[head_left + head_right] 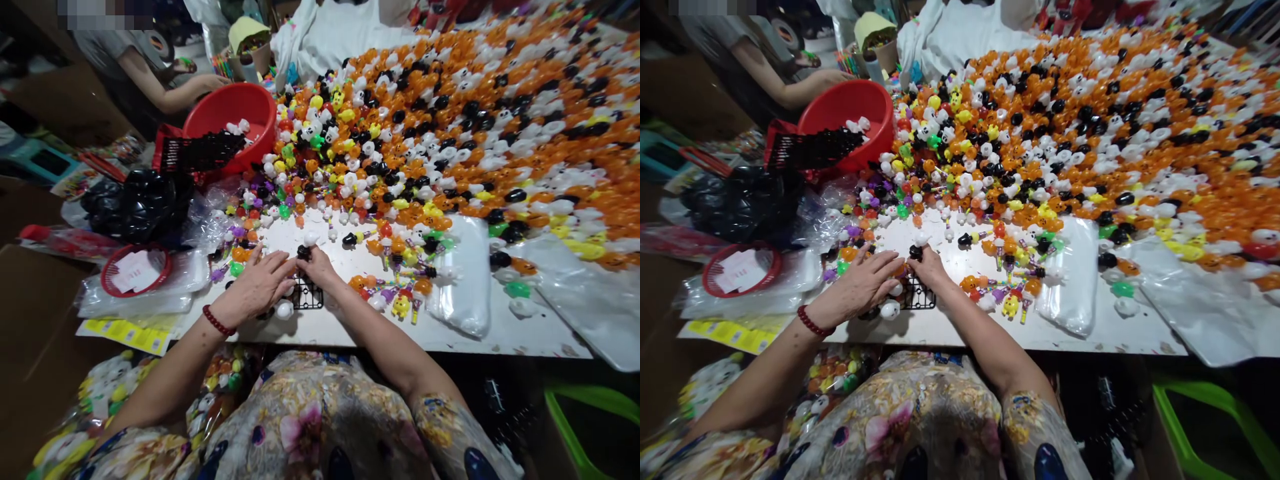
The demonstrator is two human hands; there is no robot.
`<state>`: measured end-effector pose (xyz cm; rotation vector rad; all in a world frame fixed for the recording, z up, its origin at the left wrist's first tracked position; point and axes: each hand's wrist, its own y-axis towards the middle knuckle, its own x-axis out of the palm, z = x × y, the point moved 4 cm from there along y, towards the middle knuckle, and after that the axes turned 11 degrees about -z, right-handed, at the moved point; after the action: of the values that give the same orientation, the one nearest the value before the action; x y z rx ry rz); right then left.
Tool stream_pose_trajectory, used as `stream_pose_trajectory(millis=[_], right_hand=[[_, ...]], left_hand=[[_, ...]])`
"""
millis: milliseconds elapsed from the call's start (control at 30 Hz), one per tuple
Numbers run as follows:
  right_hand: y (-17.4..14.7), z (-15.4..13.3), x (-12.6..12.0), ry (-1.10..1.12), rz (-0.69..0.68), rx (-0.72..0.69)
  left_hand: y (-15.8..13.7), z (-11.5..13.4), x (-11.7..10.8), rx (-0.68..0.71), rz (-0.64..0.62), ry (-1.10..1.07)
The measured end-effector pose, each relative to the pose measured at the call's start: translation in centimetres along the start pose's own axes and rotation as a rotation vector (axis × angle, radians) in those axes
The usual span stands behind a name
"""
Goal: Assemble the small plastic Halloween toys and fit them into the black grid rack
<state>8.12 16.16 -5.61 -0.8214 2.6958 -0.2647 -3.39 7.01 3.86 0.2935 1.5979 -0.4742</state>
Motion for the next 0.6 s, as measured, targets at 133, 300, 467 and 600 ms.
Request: stream_pose_trajectory(millis=[133,300,467,600], right_hand=[[0.6,-0.2,0.4,-0.031,-0.040,0.005],[1.1,-0.5,0.4,-0.159,-0.070,-0.024],[1.4,-0.4,0.6,-0.259,-0.142,-0.044],[1.3,-0.1,1.2,-0.316,-0.187,-0.086]], left_hand=[[-0.1,-0.2,0.3,-0.003,0.008,-0.012],[-0.2,-0.4,0.4,-0.010,0.007,-0.028],[-0.2,-0.6,0.5,-0.021,0.014,-0.055],[-0.1,-0.9,0.5,-0.029,0.009,-0.083]])
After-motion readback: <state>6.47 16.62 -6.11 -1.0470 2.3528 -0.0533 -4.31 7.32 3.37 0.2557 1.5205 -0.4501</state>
